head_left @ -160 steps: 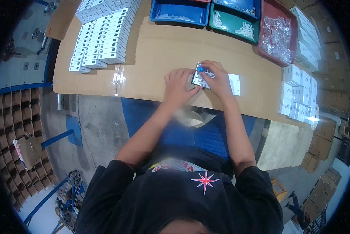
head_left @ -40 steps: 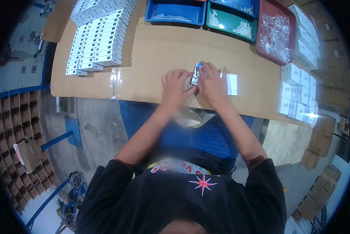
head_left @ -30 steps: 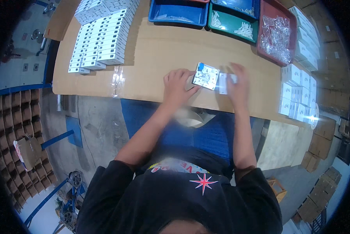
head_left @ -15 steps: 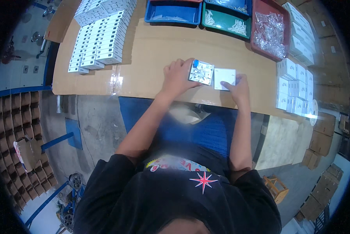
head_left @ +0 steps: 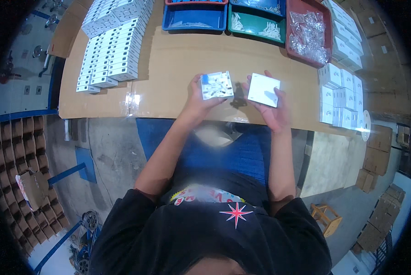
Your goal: The recorder is assembling small white cardboard boxes and filling them with components from trays.
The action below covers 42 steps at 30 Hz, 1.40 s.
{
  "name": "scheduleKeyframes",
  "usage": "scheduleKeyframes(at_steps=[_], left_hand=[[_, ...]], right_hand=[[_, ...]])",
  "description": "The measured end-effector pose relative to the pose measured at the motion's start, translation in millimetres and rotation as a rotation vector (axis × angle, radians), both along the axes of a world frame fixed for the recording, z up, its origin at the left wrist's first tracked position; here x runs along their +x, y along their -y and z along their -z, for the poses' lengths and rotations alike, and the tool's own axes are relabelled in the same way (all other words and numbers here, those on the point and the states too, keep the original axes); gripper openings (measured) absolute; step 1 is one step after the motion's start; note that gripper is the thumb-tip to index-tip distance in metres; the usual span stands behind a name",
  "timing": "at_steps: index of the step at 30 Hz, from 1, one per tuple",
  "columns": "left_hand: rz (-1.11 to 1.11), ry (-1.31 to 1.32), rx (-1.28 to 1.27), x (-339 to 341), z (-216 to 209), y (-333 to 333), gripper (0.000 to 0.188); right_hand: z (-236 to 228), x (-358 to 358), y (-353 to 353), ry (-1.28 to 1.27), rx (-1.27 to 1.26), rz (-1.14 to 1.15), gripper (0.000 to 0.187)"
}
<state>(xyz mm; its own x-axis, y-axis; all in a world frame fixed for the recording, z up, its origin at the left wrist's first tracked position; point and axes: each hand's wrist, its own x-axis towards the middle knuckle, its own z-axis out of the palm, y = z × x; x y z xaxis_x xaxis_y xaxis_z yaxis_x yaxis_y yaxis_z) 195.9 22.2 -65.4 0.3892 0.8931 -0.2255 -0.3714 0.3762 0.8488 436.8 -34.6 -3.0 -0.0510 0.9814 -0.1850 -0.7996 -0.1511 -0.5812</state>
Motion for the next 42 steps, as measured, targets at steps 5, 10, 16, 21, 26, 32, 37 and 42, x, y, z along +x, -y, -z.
scheduleKeyframes(at_steps=[5,10,16,21,26,32,37,42], left_hand=[[0.101,0.185,-0.108,-5,-9,-3,0.076],[0.072,0.339,-0.322,-3,-14,-3,0.054],[0.083,0.277,-0.342,-1,-9,-2,0.051],[0.122,0.314,-0.327,-2,-5,-3,0.055],[0.124,0.321,-0.326,-1,-12,-7,0.059],[0.115,0.309,-0.346,-3,-11,-10,0.058],[0.143,0.377,-0.350,-2,-6,-10,0.057],[0.115,0.378,-0.369,-1,-2,-12,0.056]], right_hand=[[0,-8,-3,-0.202,-0.007,-0.038,0.062],[2,-12,-3,-0.225,-0.079,0.004,0.054],[30,-11,-5,0.204,-0.157,0.048,0.055],[12,-28,-4,0.389,-0.215,0.050,0.047],[19,-27,-3,0.372,-0.189,0.002,0.034],[15,-36,-6,0.168,-0.218,0.027,0.021],[39,-29,-6,-0.046,-0.269,-0.003,0.021],[35,-30,-7,-0.208,-0.306,-0.004,0.024]])
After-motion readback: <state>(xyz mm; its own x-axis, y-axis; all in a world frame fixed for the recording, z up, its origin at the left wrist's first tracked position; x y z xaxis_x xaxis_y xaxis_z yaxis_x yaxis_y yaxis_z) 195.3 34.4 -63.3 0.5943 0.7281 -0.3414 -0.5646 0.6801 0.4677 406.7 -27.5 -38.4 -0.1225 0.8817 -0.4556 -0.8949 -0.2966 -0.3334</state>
